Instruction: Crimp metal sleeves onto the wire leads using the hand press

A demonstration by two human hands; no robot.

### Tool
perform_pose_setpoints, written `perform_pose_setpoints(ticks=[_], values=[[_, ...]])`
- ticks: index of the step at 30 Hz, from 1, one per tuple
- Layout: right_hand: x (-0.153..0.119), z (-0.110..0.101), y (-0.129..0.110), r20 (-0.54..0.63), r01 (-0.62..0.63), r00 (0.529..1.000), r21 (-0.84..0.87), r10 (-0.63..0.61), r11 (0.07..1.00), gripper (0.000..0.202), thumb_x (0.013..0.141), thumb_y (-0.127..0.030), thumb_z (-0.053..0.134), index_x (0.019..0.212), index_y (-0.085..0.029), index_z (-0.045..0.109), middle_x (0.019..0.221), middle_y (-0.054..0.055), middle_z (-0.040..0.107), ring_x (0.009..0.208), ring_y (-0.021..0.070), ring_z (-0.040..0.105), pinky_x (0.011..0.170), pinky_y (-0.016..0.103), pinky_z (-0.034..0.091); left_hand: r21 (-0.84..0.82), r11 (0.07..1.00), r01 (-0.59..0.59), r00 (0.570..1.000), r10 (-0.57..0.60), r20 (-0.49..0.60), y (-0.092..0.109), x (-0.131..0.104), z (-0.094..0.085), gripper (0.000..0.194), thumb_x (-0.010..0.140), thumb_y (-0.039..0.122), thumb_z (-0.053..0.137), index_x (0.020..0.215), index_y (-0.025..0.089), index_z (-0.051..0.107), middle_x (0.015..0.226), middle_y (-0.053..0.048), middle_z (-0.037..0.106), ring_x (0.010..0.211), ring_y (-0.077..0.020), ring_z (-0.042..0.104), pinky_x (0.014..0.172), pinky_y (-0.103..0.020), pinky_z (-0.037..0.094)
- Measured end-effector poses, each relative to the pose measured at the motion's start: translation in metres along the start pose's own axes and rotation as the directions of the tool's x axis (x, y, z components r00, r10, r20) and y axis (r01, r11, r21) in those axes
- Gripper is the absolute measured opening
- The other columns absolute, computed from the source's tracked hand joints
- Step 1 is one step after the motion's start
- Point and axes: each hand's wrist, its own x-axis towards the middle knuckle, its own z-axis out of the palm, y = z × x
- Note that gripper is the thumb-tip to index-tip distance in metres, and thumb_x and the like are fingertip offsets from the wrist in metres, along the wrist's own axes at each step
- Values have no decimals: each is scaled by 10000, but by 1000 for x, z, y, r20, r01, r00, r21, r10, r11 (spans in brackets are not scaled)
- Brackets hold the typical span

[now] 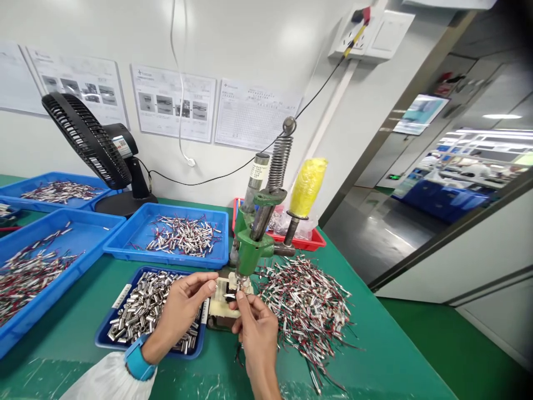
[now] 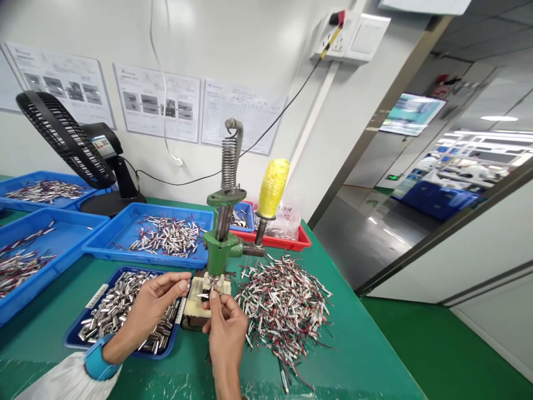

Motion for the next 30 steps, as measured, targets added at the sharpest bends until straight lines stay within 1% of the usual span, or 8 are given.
perform_pose_setpoints(ticks=[6, 10, 14, 20, 25, 26, 28, 30], values=[[8, -6, 12, -2, 131, 991, -230, -135, 964, 510, 828, -648, 627, 642, -175, 587, 524, -15, 560, 424, 91, 387, 421, 214, 284, -22, 999, -27, 999, 28, 22, 2, 8, 16, 429, 780, 456, 777, 1081, 152, 744, 1072, -107, 793, 1021, -254, 728, 943, -363, 567], [9, -6, 13, -5, 162, 985, -289, -171, 943, 497, 847, -618, 603, 614, -183, 546, 502, -24, 520, 477, 105, 406, 478, 214, 310, -42, 997, -60, 995, 63, 80, -2, 15, 31, 503, 832, 388, 734, 1253, 137, 621, 1031, -99, 767, 952, -213, 720, 865, -317, 562], [8, -8, 10, 16, 164, 986, -267, -166, 950, 471, 844, -603, 601, 635, -184, 554, 517, -18, 535, 490, 116, 432, 495, 218, 323, 106, 979, -175, 975, 158, 157, -2, 22, 40, 463, 895, 308, 638, 1317, 133, 561, 995, -80, 747, 869, -177, 685, 798, -279, 528], [11, -9, 8, 47, 168, 986, -234, -161, 958, 450, 847, -594, 597, 653, -193, 535, 524, -18, 546, 494, 120, 445, 497, 217, 321, 362, 864, -350, 915, 233, 329, 15, 25, 38, 358, 927, 212, 538, 1276, 158, 600, 1045, -83, 767, 847, -193, 690, 786, -292, 519], [5, -25, -3, 185, 202, 971, -310, -149, 929, 409, 857, -566, 633, 720, -180, 618, 578, -12, 586, 527, 129, 477, 525, 228, 348, 381, 863, -333, 925, 219, 311, 9, 22, 31, 416, 948, 297, 567, 1343, 170, 583, 1165, -113, 754, 1071, -257, 701, 909, -339, 534], [3, -32, -8, 175, 228, 969, -354, -176, 907, 389, 852, -557, 653, 772, -176, 661, 618, -1, 617, 536, 132, 486, 529, 234, 358, 372, 866, -333, 926, 227, 301, 5, 21, 29, 447, 958, 314, 561, 1384, 181, 561, 1219, -117, 737, 1124, -262, 682, 942, -349, 526], [3, -48, -26, 62, 302, 950, -441, -307, 845, 390, 831, -555, 693, 910, -174, 720, 747, 37, 687, 578, 150, 522, 553, 258, 399, 376, 857, -353, 925, 260, 276, -1, 17, 26, 481, 972, 339, 552, 1436, 214, 530, 1319, -112, 690, 1172, -259, 652, 980, -363, 509], [14, -60, -61, -86, 388, 865, -512, -495, 766, 469, 812, -570, 711, 1057, -170, 718, 914, 84, 723, 684, 184, 588, 635, 303, 468, 423, 826, -372, 925, 294, 241, -5, 14, 23, 453, 966, 364, 568, 1399, 230, 577, 1329, -104, 682, 1123, -254, 655, 981, -380, 503]])
